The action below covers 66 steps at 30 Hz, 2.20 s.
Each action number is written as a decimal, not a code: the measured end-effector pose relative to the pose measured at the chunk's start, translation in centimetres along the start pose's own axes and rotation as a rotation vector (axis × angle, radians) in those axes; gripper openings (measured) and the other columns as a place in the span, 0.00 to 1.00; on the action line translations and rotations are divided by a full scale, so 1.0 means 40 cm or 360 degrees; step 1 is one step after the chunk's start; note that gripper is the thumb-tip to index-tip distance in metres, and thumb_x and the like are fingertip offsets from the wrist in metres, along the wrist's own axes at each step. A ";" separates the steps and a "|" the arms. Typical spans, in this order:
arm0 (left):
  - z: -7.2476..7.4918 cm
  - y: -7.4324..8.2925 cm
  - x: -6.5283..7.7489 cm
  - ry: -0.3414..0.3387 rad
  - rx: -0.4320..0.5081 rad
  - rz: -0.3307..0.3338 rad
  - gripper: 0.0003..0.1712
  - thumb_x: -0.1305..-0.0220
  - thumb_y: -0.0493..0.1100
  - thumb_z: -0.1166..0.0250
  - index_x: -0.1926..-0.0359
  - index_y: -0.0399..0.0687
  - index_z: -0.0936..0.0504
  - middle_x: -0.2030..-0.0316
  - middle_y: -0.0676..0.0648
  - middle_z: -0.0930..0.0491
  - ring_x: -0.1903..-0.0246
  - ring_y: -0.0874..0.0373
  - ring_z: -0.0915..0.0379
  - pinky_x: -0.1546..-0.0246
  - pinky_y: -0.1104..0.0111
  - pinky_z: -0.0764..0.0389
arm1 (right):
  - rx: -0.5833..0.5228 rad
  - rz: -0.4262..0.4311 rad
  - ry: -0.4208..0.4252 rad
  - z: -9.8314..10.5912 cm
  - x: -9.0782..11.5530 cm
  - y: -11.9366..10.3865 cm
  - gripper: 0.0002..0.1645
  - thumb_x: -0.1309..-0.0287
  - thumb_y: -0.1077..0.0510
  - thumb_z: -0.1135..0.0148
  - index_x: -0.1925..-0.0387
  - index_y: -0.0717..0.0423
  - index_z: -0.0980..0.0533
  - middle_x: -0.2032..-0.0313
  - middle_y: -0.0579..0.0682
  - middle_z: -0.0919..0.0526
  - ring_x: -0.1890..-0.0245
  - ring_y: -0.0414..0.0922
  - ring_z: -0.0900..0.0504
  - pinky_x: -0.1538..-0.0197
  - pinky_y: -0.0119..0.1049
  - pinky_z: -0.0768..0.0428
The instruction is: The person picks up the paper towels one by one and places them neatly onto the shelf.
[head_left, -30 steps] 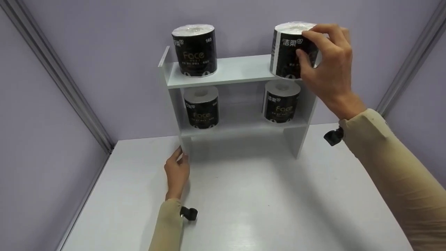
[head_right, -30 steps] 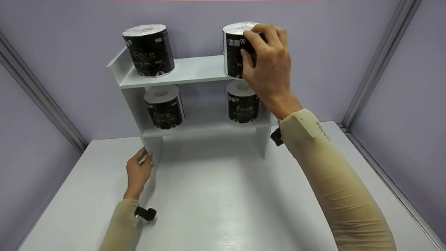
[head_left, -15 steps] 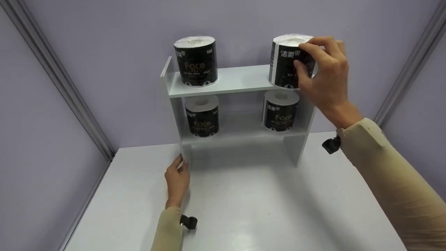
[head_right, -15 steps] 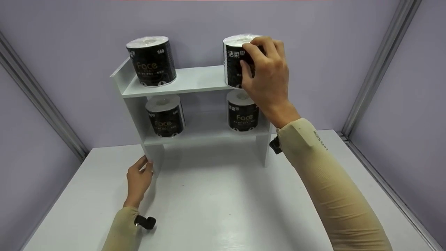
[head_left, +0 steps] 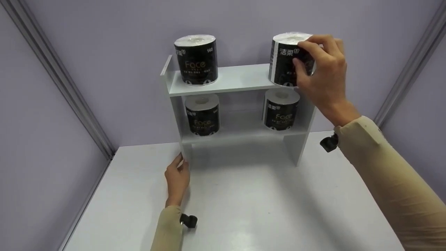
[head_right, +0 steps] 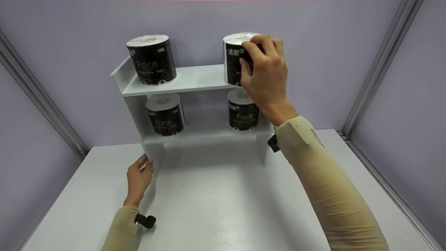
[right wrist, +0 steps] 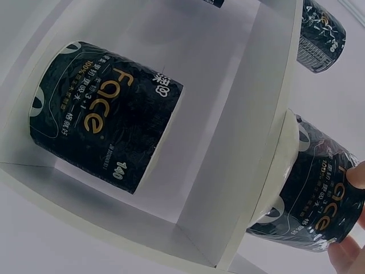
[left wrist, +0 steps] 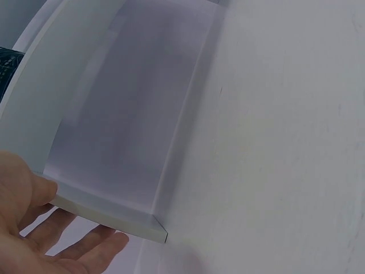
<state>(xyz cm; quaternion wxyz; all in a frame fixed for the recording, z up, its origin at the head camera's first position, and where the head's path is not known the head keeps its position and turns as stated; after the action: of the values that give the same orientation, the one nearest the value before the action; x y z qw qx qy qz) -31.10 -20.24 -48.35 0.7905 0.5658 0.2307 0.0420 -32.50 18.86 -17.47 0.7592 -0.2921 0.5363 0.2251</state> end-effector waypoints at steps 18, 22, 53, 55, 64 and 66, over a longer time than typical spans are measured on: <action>0.003 0.000 -0.002 -0.0004 0.0000 -0.0029 0.26 0.19 0.37 0.43 0.26 0.32 0.28 0.28 0.31 0.26 0.35 0.33 0.21 0.36 0.47 0.17 | 0.0033 -0.0131 -0.0032 -0.013 -0.012 -0.004 0.19 0.41 0.62 0.25 0.47 0.58 0.12 0.48 0.57 0.15 0.44 0.56 0.23 0.40 0.51 0.21; 0.004 0.009 -0.013 0.0000 0.0003 -0.0031 0.26 0.19 0.37 0.43 0.26 0.32 0.28 0.28 0.31 0.27 0.35 0.33 0.21 0.35 0.47 0.17 | 0.0047 -0.0135 -0.0036 -0.014 -0.028 -0.004 0.19 0.41 0.62 0.25 0.47 0.57 0.13 0.48 0.57 0.16 0.44 0.55 0.23 0.40 0.50 0.22; 0.008 0.002 -0.007 -0.0001 0.0012 -0.0004 0.27 0.19 0.37 0.43 0.25 0.32 0.29 0.27 0.31 0.27 0.35 0.33 0.22 0.36 0.47 0.17 | 0.0046 -0.0140 -0.0099 -0.037 -0.037 0.002 0.20 0.39 0.62 0.27 0.45 0.58 0.14 0.46 0.58 0.17 0.41 0.55 0.23 0.37 0.53 0.23; 0.008 0.003 -0.006 -0.0001 0.0007 0.0004 0.27 0.19 0.37 0.43 0.25 0.32 0.29 0.27 0.31 0.27 0.35 0.33 0.21 0.36 0.47 0.16 | 0.0047 -0.0139 -0.0101 -0.038 -0.038 0.004 0.20 0.39 0.62 0.26 0.45 0.58 0.14 0.46 0.58 0.17 0.41 0.55 0.23 0.37 0.53 0.23; 0.003 0.002 -0.003 0.0006 0.0015 -0.0009 0.27 0.20 0.35 0.42 0.26 0.30 0.29 0.28 0.31 0.27 0.36 0.33 0.21 0.37 0.47 0.16 | 0.0056 -0.0178 -0.0112 -0.043 -0.036 0.012 0.20 0.38 0.60 0.27 0.44 0.56 0.14 0.45 0.57 0.17 0.41 0.55 0.24 0.35 0.51 0.24; 0.002 0.001 -0.003 0.0012 0.0017 -0.0021 0.27 0.21 0.34 0.42 0.26 0.30 0.28 0.28 0.30 0.26 0.36 0.33 0.20 0.37 0.47 0.16 | 0.0063 -0.0152 -0.0101 -0.044 -0.035 0.013 0.19 0.37 0.61 0.27 0.44 0.57 0.14 0.45 0.59 0.17 0.41 0.56 0.24 0.37 0.53 0.23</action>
<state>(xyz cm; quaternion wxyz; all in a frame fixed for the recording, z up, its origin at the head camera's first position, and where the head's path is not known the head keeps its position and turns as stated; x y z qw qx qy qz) -31.17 -20.36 -48.25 0.7868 0.5683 0.2377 0.0376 -34.50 17.98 -16.69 0.7913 -0.2949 0.5018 0.1869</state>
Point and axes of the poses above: each hand's wrist, its own x-axis away from the middle knuckle, its own z-axis out of the back of the hand, y = z × x, the point moved 3 cm from there along -x, towards the middle knuckle
